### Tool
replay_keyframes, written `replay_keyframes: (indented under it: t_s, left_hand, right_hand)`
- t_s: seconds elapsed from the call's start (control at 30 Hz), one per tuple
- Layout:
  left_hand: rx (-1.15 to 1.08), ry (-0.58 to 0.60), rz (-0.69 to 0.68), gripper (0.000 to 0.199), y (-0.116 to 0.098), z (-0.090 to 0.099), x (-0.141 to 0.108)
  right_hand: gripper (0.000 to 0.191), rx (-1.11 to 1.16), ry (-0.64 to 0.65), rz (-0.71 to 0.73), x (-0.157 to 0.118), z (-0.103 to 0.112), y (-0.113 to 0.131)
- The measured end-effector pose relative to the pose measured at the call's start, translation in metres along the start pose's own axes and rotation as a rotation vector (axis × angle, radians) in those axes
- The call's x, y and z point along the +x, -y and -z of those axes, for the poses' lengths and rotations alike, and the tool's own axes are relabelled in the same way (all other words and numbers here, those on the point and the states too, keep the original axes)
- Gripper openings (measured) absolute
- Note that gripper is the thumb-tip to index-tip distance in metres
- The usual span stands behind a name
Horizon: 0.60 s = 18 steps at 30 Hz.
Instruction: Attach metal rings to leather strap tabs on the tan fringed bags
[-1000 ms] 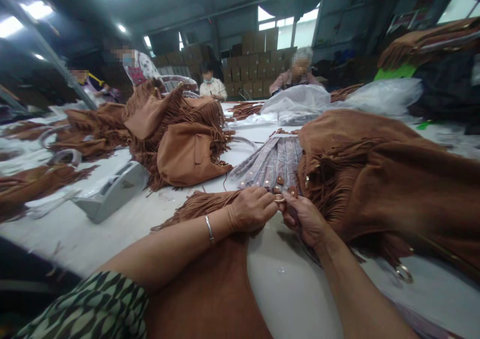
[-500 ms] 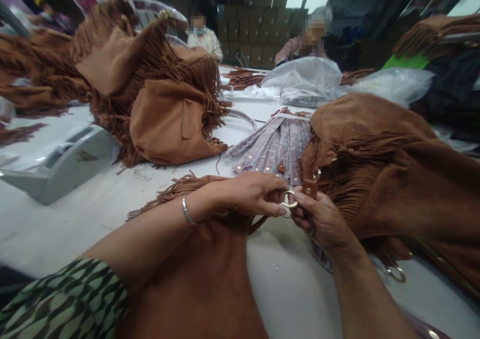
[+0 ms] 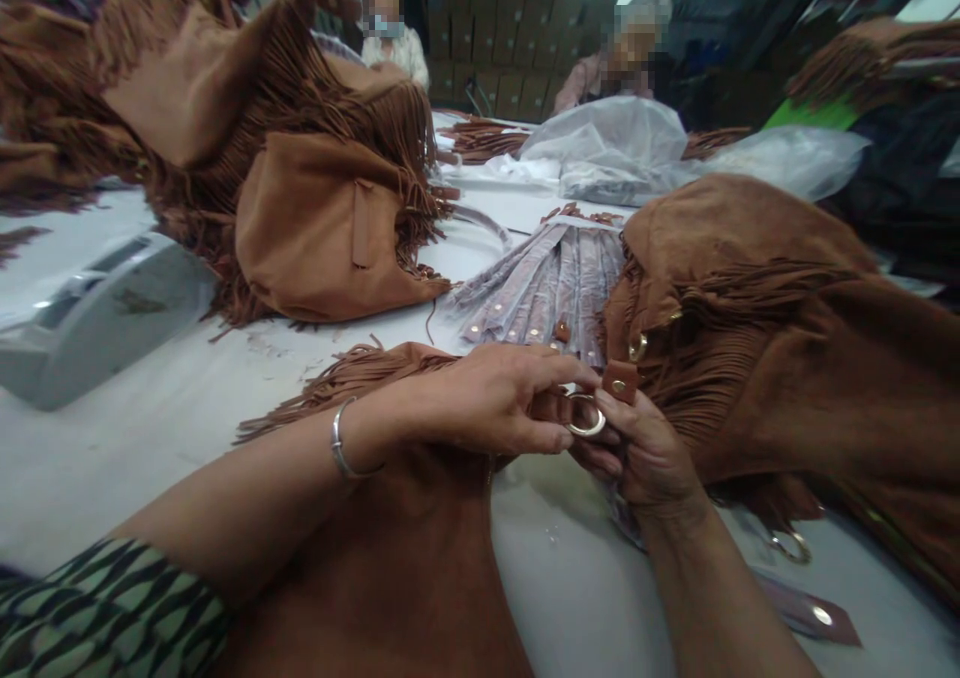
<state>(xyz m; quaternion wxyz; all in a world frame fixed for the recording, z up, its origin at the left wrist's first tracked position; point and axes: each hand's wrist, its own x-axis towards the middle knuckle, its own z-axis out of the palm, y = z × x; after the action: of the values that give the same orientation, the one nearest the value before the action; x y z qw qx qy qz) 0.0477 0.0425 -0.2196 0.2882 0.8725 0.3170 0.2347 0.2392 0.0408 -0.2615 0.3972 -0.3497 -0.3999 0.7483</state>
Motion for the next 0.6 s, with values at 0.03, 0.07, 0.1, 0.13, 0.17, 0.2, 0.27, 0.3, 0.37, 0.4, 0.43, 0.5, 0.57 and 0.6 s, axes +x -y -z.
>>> replay_keyframes:
  t_s: [0.03, 0.07, 0.1, 0.13, 0.17, 0.2, 0.27, 0.3, 0.37, 0.4, 0.43, 0.5, 0.57, 0.6]
  left_hand:
    - [0.028, -0.023, -0.009, 0.041, 0.000, -0.001, 0.000]
    - [0.066, -0.066, 0.008, 0.039, 0.000, -0.002, -0.001]
    - [0.109, -0.120, 0.047, 0.036, 0.000, -0.005, -0.001]
    - [0.153, -0.177, 0.091, 0.034, -0.001, -0.007, -0.001]
    - [0.200, -0.228, 0.132, 0.031, -0.001, -0.011, -0.001]
    - [0.245, -0.265, 0.158, 0.030, -0.001, -0.013, -0.001]
    - [0.313, -0.281, 0.170, 0.027, -0.002, -0.018, 0.000]
    - [0.328, -0.267, 0.167, 0.026, -0.002, -0.020, 0.000]
    - [0.312, -0.236, 0.160, 0.026, -0.003, -0.021, 0.000]
    - [0.290, -0.214, 0.153, 0.027, -0.004, -0.021, 0.000]
    - [0.270, -0.189, 0.148, 0.026, -0.004, -0.020, 0.000]
    - [0.244, -0.152, 0.140, 0.026, -0.006, -0.017, 0.000]
    - [0.232, -0.143, 0.166, 0.026, -0.007, -0.014, 0.000]
    - [0.227, -0.149, 0.185, 0.028, -0.007, -0.014, 0.000]
  right_hand:
    - [0.037, 0.018, 0.005, -0.008, -0.001, -0.001, 0.000]
    - [0.036, 0.038, 0.000, -0.012, -0.001, -0.003, 0.001]
    - [0.035, 0.053, -0.015, -0.006, -0.001, -0.006, 0.000]
    - [0.033, 0.058, -0.037, 0.012, -0.001, -0.008, 0.000]
    - [0.032, 0.050, -0.067, 0.047, -0.001, -0.011, -0.002]
    - [0.031, 0.027, -0.104, 0.097, -0.001, -0.014, -0.003]
    - [0.030, -0.030, -0.194, 0.217, -0.001, -0.017, -0.005]
    - [0.031, -0.046, -0.229, 0.255, -0.001, -0.017, -0.006]
    - [0.034, -0.040, -0.237, 0.238, -0.001, -0.016, -0.004]
    - [0.035, -0.025, -0.205, 0.185, -0.001, -0.014, -0.003]
    - [0.035, -0.007, -0.162, 0.120, -0.001, -0.013, -0.001]
    - [0.035, 0.023, -0.085, 0.013, -0.002, -0.011, 0.002]
    - [0.033, 0.034, -0.072, 0.002, -0.002, -0.011, 0.002]
    - [0.031, 0.029, -0.094, 0.037, -0.002, -0.012, 0.001]
